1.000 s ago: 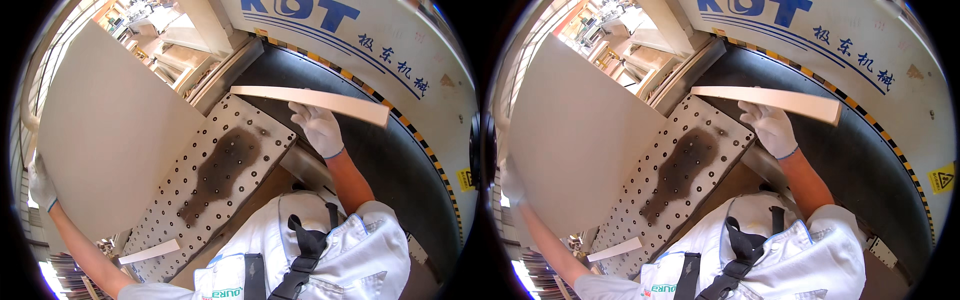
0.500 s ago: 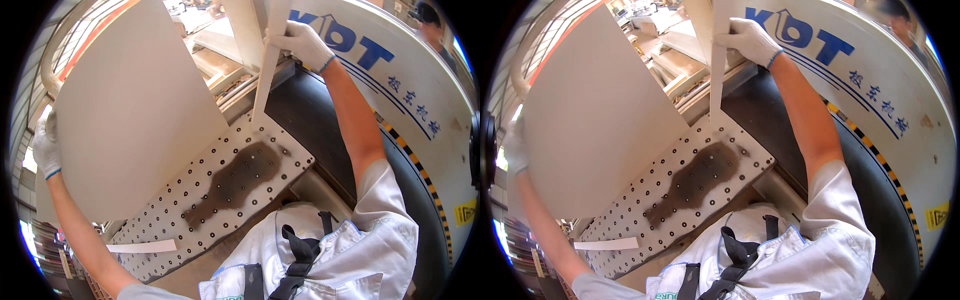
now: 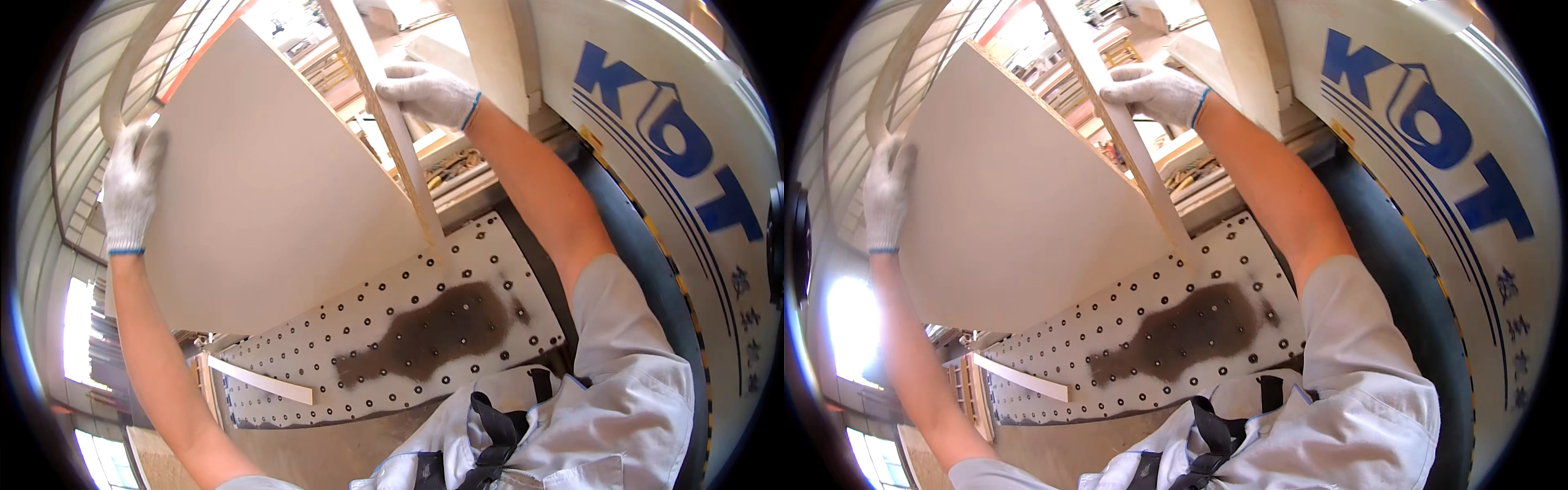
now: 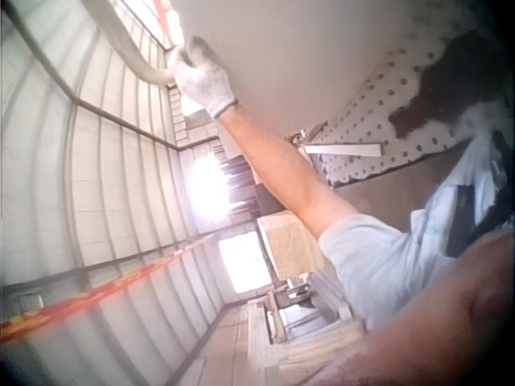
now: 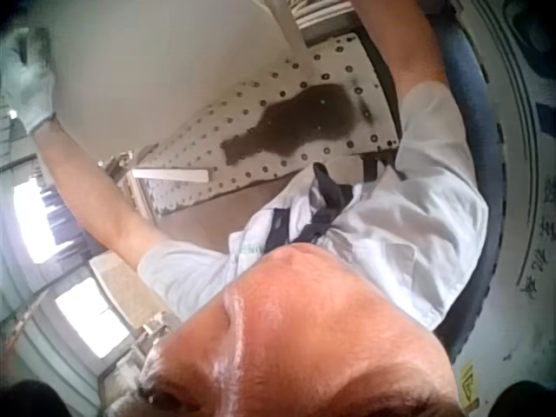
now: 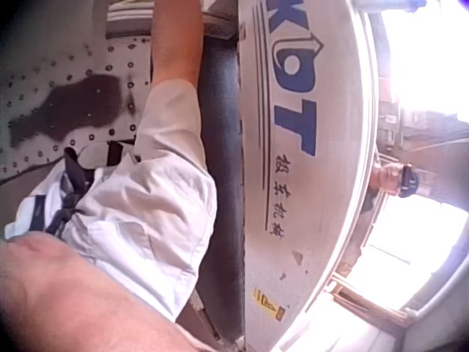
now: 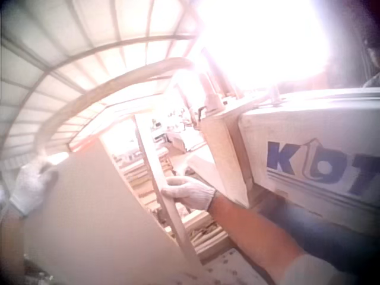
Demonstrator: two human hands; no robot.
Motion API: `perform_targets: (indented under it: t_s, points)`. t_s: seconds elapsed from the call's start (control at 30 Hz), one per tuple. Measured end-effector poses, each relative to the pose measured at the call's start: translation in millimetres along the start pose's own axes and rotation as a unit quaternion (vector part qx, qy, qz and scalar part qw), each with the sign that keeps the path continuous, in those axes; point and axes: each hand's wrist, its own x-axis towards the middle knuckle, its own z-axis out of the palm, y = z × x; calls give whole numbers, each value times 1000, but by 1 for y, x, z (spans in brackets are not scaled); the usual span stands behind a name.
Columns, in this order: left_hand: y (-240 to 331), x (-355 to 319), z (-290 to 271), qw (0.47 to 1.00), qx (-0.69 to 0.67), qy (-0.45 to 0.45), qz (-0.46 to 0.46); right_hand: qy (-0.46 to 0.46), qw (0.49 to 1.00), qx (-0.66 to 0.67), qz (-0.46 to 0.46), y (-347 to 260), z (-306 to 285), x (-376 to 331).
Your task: The person operates a large industrial woodworking machine, placing a large board onto the machine bed and adjusting it. They then use a wrench to tighten a component inside the machine's internal compartment before resuming the operation of the board.
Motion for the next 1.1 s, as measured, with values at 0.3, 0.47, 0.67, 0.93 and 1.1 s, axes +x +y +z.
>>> perform_targets:
  t_s: [0.3, 0.47, 0.67, 0.93, 1.1]
  points:
    - [107, 115, 41, 975, -160, -145, -52, 1, 990, 140, 31, 34, 17, 34]
    - [110, 149, 62, 956, -168, -205, -126, -6, 993, 118, 18, 41, 2, 45]
    - [119, 160, 71, 959, -168, -196, -118, -9, 991, 130, -10, 46, 2, 48]
    - [107, 149, 73, 913, -348, -165, -135, -2, 973, -186, 136, 47, -2, -38]
    - [104, 147, 69, 910, -366, -171, -92, 21, 955, -238, 176, 122, 1, -79]
